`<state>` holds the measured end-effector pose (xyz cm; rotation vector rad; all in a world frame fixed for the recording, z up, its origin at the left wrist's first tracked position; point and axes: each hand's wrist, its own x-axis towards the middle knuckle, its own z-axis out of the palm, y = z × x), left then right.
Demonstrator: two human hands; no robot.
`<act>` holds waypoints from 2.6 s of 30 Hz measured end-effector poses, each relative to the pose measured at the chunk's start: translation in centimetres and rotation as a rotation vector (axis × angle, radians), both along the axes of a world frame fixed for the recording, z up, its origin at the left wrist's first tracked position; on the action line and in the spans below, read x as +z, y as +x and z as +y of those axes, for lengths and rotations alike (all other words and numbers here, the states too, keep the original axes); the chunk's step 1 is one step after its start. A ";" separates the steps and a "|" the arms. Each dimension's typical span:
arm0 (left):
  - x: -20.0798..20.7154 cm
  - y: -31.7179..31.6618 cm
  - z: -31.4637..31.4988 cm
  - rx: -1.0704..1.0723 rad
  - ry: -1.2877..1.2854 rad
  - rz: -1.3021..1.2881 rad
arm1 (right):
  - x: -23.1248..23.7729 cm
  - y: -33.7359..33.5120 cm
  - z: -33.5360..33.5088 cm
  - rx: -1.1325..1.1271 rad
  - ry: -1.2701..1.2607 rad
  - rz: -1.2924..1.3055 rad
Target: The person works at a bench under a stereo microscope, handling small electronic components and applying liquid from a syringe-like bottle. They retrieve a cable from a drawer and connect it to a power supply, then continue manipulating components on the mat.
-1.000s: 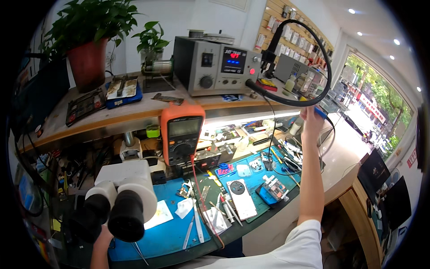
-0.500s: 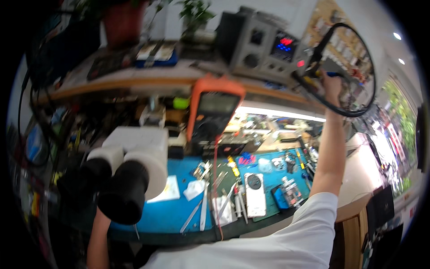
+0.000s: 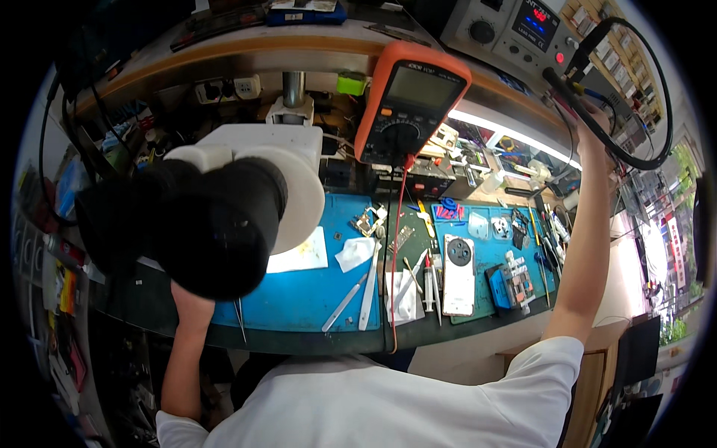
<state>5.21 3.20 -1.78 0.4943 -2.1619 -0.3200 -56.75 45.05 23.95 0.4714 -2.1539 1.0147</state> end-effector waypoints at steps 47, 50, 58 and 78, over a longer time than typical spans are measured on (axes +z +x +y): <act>-1.4 19.2 -20.1 0.902 0.290 -0.045 | -27.2 44.1 -7.2 0.291 -0.029 -0.054; -1.4 19.4 -20.8 0.829 0.264 0.047 | -26.9 44.3 -7.2 0.274 -0.025 -0.076; 1.3 14.4 -11.3 0.267 0.326 0.443 | -26.4 44.5 -7.3 0.317 -0.021 -0.068; -0.8 2.8 0.5 -0.513 0.700 0.330 | -26.2 44.1 -7.2 0.294 0.021 0.054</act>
